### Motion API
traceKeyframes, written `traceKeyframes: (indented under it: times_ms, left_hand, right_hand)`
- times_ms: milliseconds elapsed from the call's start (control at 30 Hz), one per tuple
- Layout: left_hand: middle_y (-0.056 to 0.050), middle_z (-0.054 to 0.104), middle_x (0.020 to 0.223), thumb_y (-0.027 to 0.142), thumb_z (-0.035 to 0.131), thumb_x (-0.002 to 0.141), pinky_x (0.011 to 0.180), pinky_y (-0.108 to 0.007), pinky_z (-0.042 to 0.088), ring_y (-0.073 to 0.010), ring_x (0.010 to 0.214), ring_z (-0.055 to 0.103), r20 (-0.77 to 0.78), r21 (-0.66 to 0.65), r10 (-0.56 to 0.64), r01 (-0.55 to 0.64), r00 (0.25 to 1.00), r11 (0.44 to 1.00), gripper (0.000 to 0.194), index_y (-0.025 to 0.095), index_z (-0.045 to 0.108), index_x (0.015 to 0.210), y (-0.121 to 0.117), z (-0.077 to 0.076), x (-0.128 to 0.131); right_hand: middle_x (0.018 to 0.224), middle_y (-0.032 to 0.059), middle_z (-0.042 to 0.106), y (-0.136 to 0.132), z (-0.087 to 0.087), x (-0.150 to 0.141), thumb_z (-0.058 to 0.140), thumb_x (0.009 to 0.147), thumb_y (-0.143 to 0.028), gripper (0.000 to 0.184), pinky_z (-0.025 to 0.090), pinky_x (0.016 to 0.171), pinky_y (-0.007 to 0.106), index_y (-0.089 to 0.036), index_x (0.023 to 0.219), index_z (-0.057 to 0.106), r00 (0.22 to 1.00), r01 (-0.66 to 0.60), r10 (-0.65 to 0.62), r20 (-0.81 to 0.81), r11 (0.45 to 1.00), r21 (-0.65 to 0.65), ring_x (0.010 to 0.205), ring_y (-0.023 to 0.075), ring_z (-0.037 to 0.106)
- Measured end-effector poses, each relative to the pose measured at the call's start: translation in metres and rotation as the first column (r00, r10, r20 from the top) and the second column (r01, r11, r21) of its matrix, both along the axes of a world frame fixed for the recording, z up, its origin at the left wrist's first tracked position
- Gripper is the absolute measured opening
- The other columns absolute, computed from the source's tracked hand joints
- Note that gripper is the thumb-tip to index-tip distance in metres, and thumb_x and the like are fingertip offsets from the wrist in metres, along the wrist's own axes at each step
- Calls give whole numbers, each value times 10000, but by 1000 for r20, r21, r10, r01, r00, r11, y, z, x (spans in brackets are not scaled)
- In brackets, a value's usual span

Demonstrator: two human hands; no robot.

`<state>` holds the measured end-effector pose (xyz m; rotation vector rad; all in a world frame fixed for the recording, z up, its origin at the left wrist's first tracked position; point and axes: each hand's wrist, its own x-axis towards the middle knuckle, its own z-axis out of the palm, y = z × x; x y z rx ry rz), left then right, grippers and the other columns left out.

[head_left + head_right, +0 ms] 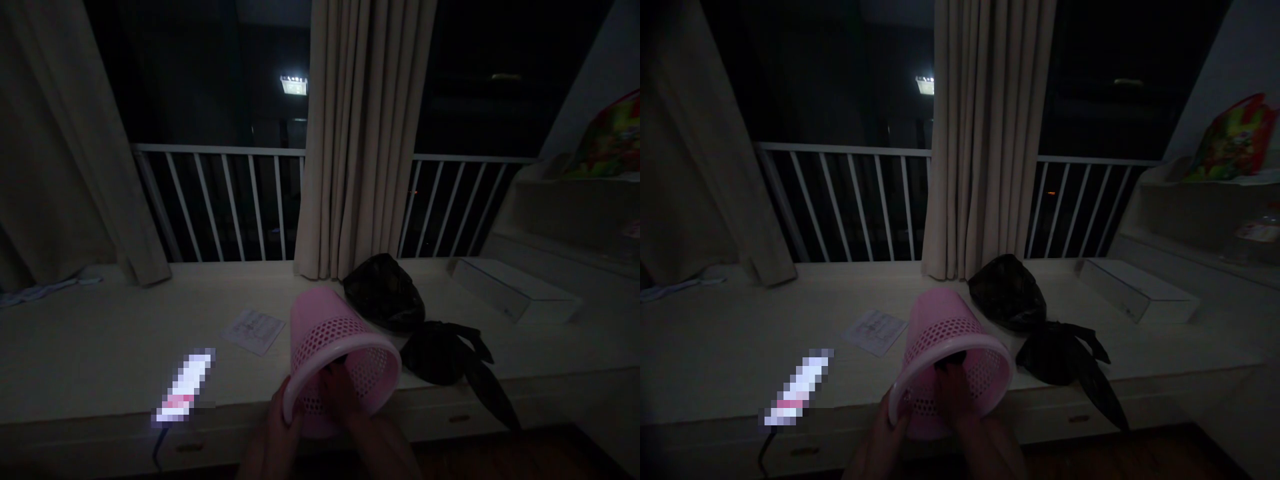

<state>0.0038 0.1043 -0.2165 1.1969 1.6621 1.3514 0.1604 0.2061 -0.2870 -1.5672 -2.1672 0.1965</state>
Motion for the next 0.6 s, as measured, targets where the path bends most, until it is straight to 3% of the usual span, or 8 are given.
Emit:
traceKeyframes:
  times_ms: [200, 333, 467, 600]
  left_hand:
    - [-186, 727, 1229, 497, 614, 718, 1013, -456, 548, -352, 1166, 681, 55, 57, 13, -16, 998, 998, 635, 133, 645, 1237, 5, -10, 0]
    - [-198, 731, 1212, 502, 622, 714, 1038, -483, 533, -359, 1156, 685, 68, 96, 7, -13, 998, 995, 610, 117, 669, 1185, 7, -17, -3]
    - [-197, 724, 1230, 489, 615, 727, 1034, -470, 540, -352, 1169, 681, 67, 85, -6, 1, 998, 996, 601, 114, 667, 1193, 7, -15, -3]
    - [-192, 732, 1210, 520, 609, 709, 1020, -462, 550, -356, 1162, 686, 64, 54, 7, -10, 998, 998, 628, 120, 672, 1190, 6, -10, -1]
  right_hand:
    - [1293, 153, 651, -4, 12, 6, 452, 955, -183, 408, 375, 1130, 421, -152, 1284, 692, 996, -80, 83, 36, 994, -80, 1231, 270, 555]
    - [1308, 141, 646, -4, 13, 5, 444, 955, -179, 417, 395, 1109, 409, -168, 1293, 688, 997, -71, 73, 19, 995, -63, 1216, 262, 565]
    - [1216, 101, 693, -2, 11, 1, 447, 963, -197, 387, 438, 1043, 369, -221, 1238, 719, 999, -44, 44, 5, 998, -52, 1165, 237, 588]
    - [1278, 130, 667, -4, 11, 2, 469, 956, -190, 388, 409, 1099, 394, -189, 1262, 708, 999, -45, 46, 18, 998, -48, 1196, 253, 579]
